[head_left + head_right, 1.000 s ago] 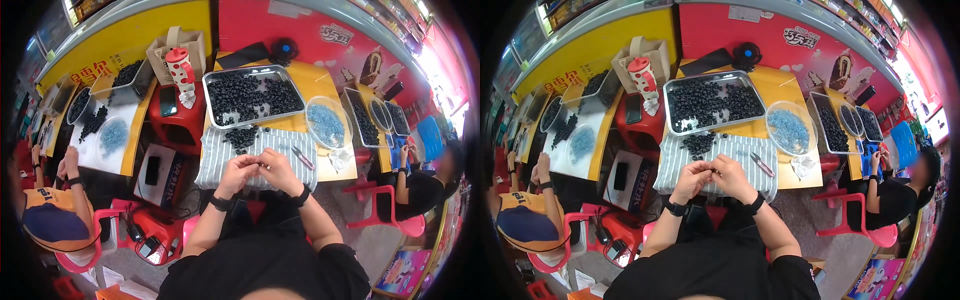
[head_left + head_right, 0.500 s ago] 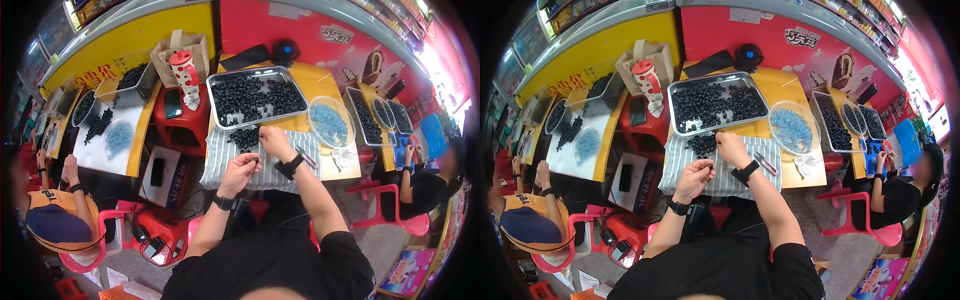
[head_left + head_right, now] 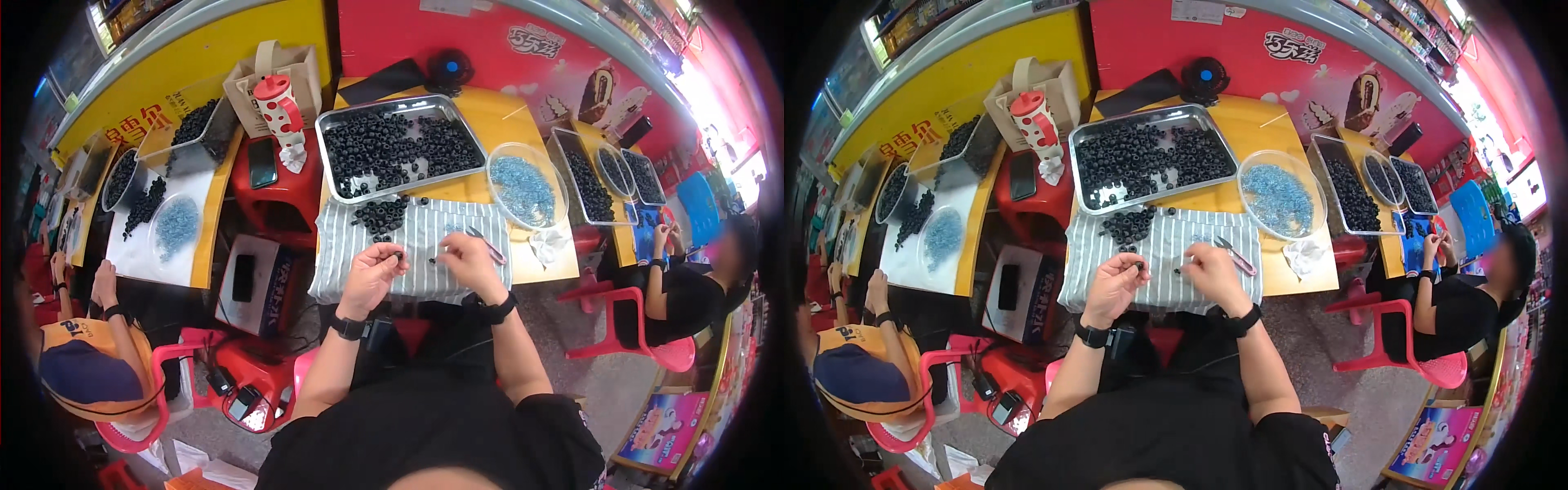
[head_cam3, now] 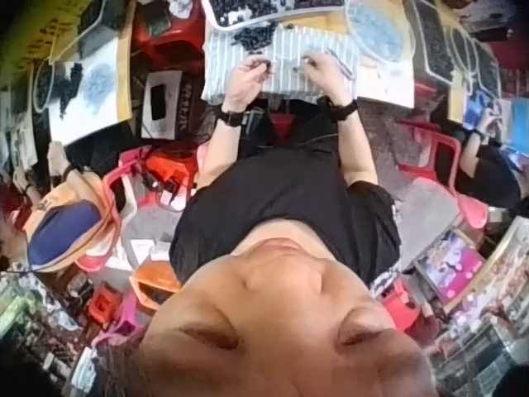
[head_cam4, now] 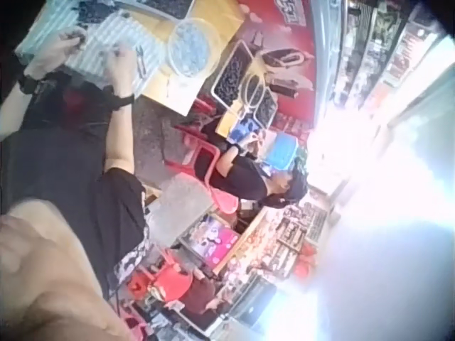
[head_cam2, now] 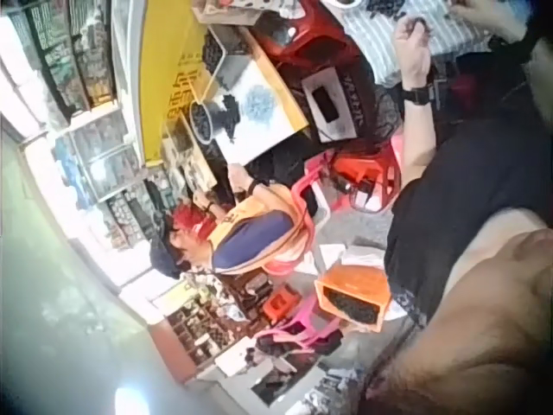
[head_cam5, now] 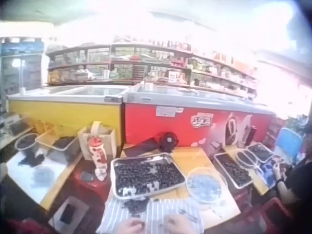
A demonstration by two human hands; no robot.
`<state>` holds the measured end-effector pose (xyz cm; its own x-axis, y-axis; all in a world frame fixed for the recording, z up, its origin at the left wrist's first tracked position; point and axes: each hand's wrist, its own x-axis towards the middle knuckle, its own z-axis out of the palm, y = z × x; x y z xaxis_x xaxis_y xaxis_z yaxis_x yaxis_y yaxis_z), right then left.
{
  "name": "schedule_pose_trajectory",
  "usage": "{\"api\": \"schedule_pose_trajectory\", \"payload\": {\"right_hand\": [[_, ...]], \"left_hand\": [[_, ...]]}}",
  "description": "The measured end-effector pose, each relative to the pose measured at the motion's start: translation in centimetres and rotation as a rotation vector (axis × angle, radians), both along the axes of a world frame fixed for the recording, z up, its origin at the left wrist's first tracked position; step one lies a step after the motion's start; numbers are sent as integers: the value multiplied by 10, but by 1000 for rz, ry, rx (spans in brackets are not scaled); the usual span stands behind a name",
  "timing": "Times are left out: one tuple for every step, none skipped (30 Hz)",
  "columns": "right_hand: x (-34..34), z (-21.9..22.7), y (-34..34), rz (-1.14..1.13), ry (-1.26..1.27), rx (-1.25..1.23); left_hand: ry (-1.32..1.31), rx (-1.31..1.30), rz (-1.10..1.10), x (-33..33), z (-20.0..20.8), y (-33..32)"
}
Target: Assembling small black plastic components by hand.
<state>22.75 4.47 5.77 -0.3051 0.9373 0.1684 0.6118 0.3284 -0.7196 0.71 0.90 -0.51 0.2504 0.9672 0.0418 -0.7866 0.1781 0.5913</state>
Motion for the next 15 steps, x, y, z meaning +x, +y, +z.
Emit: {"api": "schedule_pose_trajectory", "payload": {"right_hand": [[10,-12,4,-67,13,104],[21,-22,6,-133,25,208],[26,-17,9,-167,4,221],[27,-13,12,-168,-41,239],[28,-10,15,-169,-86,258],[30,-7,19,-171,-133,281],[31,-8,23,-176,-143,269],[33,-8,24,-181,-175,264],[34,-8,26,-183,-205,260],[34,-9,28,-185,-235,256],[34,-10,31,-176,-241,255],[34,-10,32,-168,-248,251],[34,-10,33,-161,-254,247],[33,-10,34,-156,-290,221],[28,-6,33,-150,-328,196]], "left_hand": [[4,1,-7,1,0,0],[9,2,-13,2,1,1],[21,1,-6,1,2,0],[33,0,0,0,3,1],[46,0,7,0,4,0],[43,-7,5,0,4,1],[41,-13,3,0,4,1],[39,-20,1,0,4,1],[34,-7,-1,0,3,0],[29,5,-3,0,1,0],[23,18,-4,-1,0,1],[28,11,-6,-1,1,0],[33,4,-8,0,3,0],[38,-2,-10,0,3,0],[39,-4,-9,-1,3,-1]]}}
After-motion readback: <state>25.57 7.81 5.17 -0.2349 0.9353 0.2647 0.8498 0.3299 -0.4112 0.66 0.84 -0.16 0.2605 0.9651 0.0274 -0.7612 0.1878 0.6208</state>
